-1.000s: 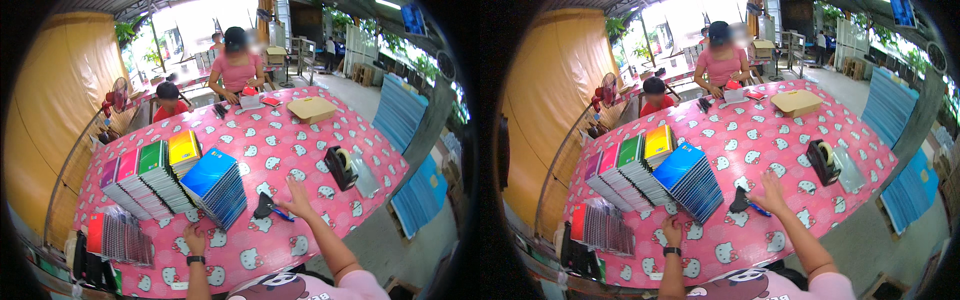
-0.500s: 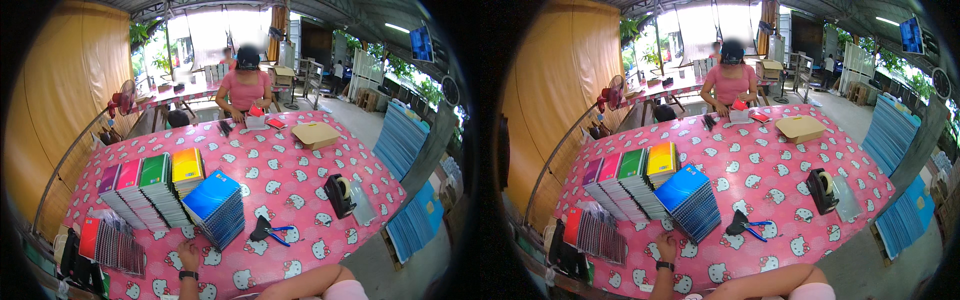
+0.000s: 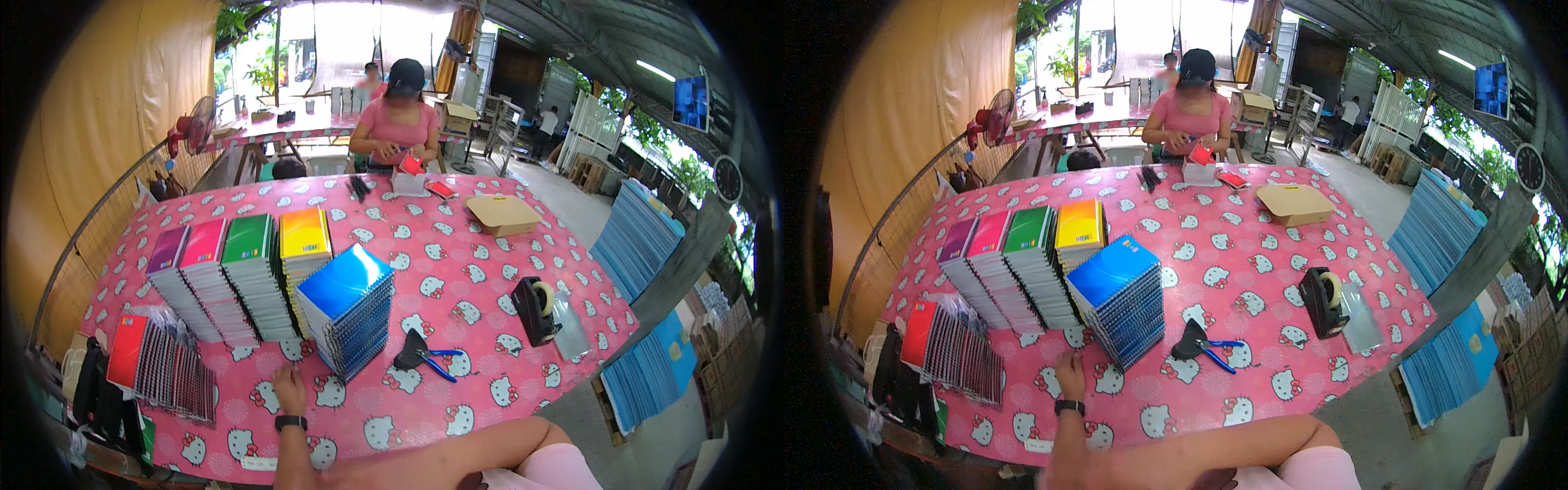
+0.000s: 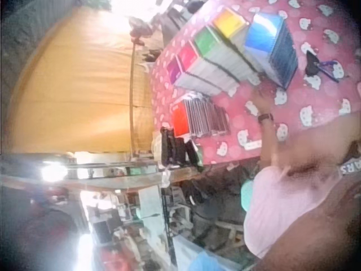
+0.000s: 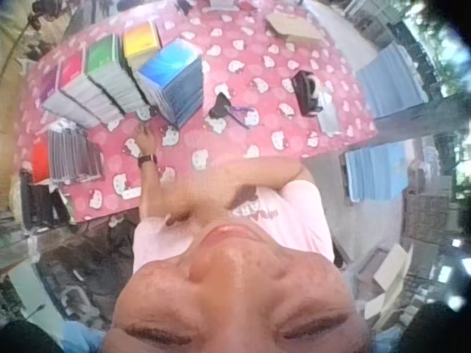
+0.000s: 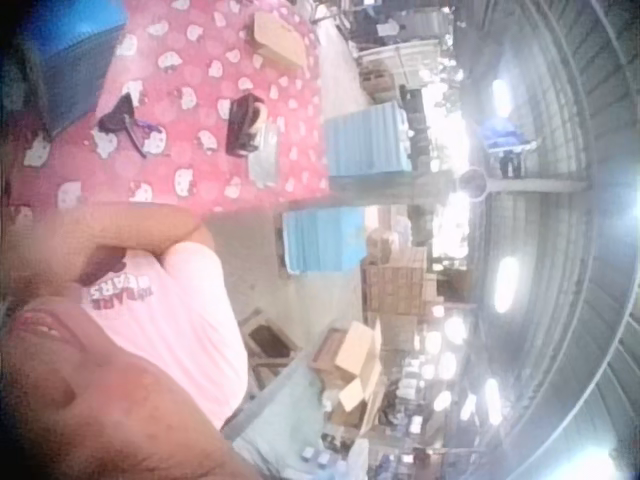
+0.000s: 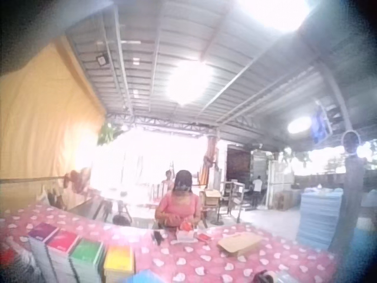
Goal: The person uses a blue utility knife to trim the edges of stacked spiral-bound notebooks. They repeatedly cut along the side of the stacks, then reposition the stacks and continue trimming. The person also handles a roll of clear tape and a cardboard box on the table.
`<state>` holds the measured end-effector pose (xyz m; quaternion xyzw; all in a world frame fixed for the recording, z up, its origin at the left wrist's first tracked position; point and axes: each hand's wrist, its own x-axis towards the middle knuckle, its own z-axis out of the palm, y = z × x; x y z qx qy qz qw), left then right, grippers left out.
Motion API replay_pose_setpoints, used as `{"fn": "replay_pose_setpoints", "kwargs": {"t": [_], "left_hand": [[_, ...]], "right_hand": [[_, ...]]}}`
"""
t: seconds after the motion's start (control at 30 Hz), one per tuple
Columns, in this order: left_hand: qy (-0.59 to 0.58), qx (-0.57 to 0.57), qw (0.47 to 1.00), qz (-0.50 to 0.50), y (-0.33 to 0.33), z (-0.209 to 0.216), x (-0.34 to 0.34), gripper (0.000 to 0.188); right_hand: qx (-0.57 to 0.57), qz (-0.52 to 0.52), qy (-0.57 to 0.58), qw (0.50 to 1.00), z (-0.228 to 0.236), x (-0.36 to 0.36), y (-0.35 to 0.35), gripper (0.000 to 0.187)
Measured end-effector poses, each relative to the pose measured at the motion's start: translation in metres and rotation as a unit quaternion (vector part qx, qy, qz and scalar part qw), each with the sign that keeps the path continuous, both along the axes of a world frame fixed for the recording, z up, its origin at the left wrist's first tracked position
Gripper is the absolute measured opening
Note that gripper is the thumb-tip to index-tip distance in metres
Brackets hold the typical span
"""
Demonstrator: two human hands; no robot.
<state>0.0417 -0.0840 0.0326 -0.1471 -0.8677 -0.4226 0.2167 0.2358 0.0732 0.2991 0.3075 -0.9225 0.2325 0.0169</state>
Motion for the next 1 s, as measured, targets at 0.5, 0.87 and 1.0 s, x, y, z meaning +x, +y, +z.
{"fn": "replay_pose_setpoints", "kwargs": {"t": [0.5, 0.87, 1.0], "left_hand": [[-0.03, 0.017, 0.999, -0.007, -0.005, -0.01, -0.009, 0.019], [-0.251, 0.311, 0.902, -0.165, -0.007, 0.036, 0.003, 0.051], [-0.019, 0.167, 0.968, -0.189, 0.025, 0.158, 0.042, 0.069]], "right_hand": [[-0.166, -0.248, 0.111, 0.948, -0.013, -0.022, 0.099, 0.061], [0.109, -0.462, -0.036, 0.88, -0.222, -0.019, 0.194, 0.085], [0.132, -0.49, -0.083, 0.858, -0.209, 0.007, 0.217, 0.066]]}}
